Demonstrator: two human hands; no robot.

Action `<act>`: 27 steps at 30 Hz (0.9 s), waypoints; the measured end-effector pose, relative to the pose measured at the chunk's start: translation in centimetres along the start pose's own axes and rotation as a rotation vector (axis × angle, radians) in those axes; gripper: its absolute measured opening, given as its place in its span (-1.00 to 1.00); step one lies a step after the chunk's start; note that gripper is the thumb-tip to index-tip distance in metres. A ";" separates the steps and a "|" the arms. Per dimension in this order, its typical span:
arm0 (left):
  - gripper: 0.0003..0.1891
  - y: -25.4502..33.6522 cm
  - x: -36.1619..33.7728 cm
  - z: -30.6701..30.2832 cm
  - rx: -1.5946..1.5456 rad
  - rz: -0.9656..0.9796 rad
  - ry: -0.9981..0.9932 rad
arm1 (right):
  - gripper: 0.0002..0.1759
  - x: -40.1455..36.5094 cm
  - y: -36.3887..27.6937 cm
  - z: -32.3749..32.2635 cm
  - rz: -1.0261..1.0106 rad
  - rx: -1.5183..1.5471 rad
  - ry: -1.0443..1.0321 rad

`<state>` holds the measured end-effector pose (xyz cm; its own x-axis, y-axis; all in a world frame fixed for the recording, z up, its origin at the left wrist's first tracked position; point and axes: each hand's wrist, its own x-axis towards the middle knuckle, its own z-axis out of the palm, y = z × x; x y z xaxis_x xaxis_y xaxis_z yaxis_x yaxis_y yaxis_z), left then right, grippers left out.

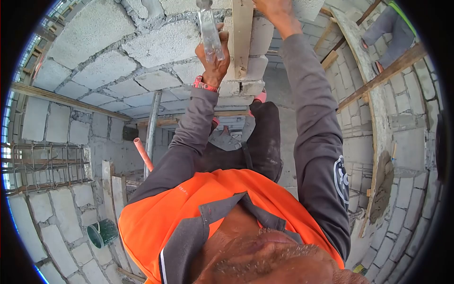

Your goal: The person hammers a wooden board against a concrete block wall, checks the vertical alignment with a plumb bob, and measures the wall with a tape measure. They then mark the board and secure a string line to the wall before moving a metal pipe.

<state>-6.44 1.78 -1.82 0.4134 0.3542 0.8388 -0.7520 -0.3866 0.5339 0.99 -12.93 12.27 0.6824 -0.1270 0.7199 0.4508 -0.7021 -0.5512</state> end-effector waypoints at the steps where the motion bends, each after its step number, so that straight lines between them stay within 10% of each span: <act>1: -0.81 0.7 -1.7 -1.4 0.004 -0.015 -0.004 | -0.50 0.0 0.1 0.1 0.009 -0.004 -0.012; 7: -0.72 -0.6 -17.3 -12.5 0.142 -0.820 -0.339 | -0.43 0.1 0.4 0.4 -0.040 -0.066 0.025; 13: -0.60 2.0 -17.9 -15.8 0.084 -0.797 -0.431 | -0.43 0.0 0.4 0.5 -0.060 -0.063 0.047; 21: -0.46 2.3 -9.6 -11.8 -0.253 0.002 -0.390 | -0.45 -0.2 -0.8 -0.3 0.012 -0.060 -0.016; 27: -0.49 -0.8 -10.8 -10.2 -0.149 -0.509 -0.420 | -0.46 -0.4 -1.8 -1.0 0.051 -0.059 -0.049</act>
<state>-15.53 6.92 -12.38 0.8769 0.0882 0.4725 -0.4606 -0.1268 0.8785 -0.67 -12.30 13.41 0.7313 -0.1302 0.6695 0.3811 -0.7360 -0.5595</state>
